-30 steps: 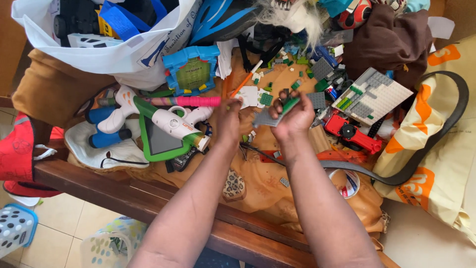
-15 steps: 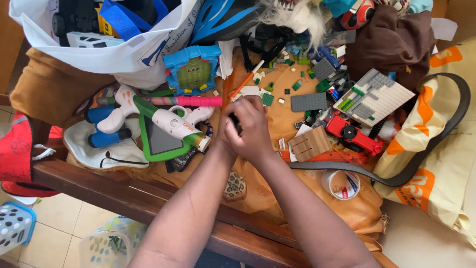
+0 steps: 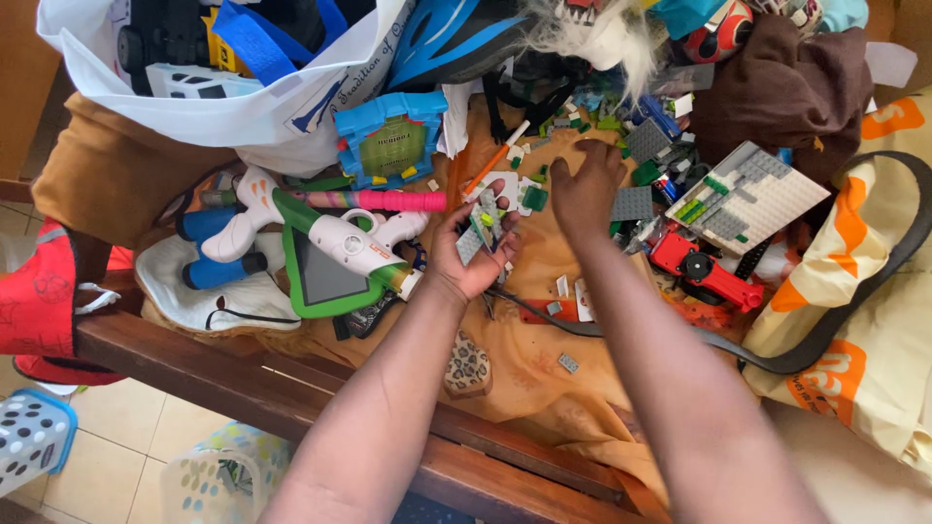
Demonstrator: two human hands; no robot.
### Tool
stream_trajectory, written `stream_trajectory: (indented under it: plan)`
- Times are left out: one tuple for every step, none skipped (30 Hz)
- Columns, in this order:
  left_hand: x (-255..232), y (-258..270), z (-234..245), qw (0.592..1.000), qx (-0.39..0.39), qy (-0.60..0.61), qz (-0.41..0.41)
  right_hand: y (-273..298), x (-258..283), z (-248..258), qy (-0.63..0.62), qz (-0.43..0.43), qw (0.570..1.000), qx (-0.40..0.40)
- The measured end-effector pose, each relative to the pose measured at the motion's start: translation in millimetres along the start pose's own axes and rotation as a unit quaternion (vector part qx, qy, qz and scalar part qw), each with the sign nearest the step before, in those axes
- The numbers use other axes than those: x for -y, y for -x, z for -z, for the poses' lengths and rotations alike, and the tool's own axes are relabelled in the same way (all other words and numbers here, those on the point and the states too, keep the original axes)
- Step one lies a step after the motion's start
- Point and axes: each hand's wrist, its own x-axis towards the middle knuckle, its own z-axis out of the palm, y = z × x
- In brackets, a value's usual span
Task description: Search for specific lego pieces in a cluttered drawer and assemble them on a small baseplate.
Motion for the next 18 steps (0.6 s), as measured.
stream_trajectory:
  plan:
    - [1.0, 0.0, -2.5, 1.0, 0.0, 0.0, 0.0, -9.6, -17.2, -6.2, 0.0, 0.0, 1.0, 0.0]
    - [1.9, 0.3, -4.3, 1.0, 0.003, 0.007, 0.004, -18.4, -34.7, -12.9, 0.075, 0.039, 0.996, 0.028]
    - [2.8, 0.4, -5.7, 1.0, 0.006, 0.015, 0.007, -27.1, -52.6, -19.9, 0.15, 0.078, 0.984, 0.057]
    - [3.5, 0.5, -7.8, 1.0, 0.004, 0.014, 0.006, -35.4, -46.3, -19.2, 0.149, 0.078, 0.984, 0.058]
    - [4.1, 0.6, -9.7, 1.0, 0.0, 0.003, 0.008, -43.5, -40.3, -18.8, 0.175, 0.092, 0.975, 0.104]
    - [4.7, 2.6, -10.6, 1.0, -0.006, -0.008, 0.01, -49.6, -34.1, -19.2, 0.2, 0.106, 0.962, 0.151]
    - [5.6, 3.8, -12.0, 1.0, -0.009, -0.008, 0.008, -54.2, -36.9, -24.8, 0.198, 0.105, 0.962, 0.153]
    - [6.9, 5.1, -13.8, 1.0, -0.019, -0.012, 0.007, -58.4, -39.9, -29.6, 0.227, 0.106, 0.949, 0.19]
    - [8.4, 6.5, -16.0, 0.999, -0.029, -0.017, 0.006, -62.7, -42.7, -34.1, 0.255, 0.106, 0.934, 0.227]
    - [8.0, 6.0, -14.9, 0.999, -0.029, -0.018, 0.006, -64.2, -32.3, -30.2, 0.254, 0.106, 0.935, 0.226]
    - [7.6, 5.7, -14.2, 1.0, -0.024, -0.02, 0.0, -65.8, -21.5, -26.1, 0.277, 0.096, 0.922, 0.252]
    - [8.1, 4.3, -13.9, 1.0, -0.017, -0.02, -0.006, -68.9, -11.1, -21.0, 0.301, 0.087, 0.908, 0.277]
    - [8.0, 4.2, -14.5, 1.0, -0.016, -0.021, -0.007, -69.8, -11.5, -22.3, 0.301, 0.088, 0.909, 0.277]
    - [9.0, 6.1, -14.6, 0.999, -0.025, -0.023, -0.007, -68.2, -12.4, -22.8, 0.297, 0.075, 0.908, 0.285]
    - [10.1, 8.2, -15.0, 0.999, -0.033, -0.025, -0.006, -66.6, -12.9, -23.0, 0.294, 0.062, 0.908, 0.293]
    - [10.4, 7.1, -14.7, 0.999, -0.031, -0.026, -0.004, -58.5, -26.9, -23.5, 0.295, 0.062, 0.908, 0.29]
    - [10.4, 6.1, -14.8, 0.999, -0.028, -0.03, -0.009, -50.7, -40.3, -24.1, 0.284, 0.098, 0.918, 0.258]
    - [9.8, 5.6, -15.4, 0.999, -0.025, -0.033, -0.014, -43.5, -52.8, -25.4, 0.271, 0.134, 0.926, 0.227]
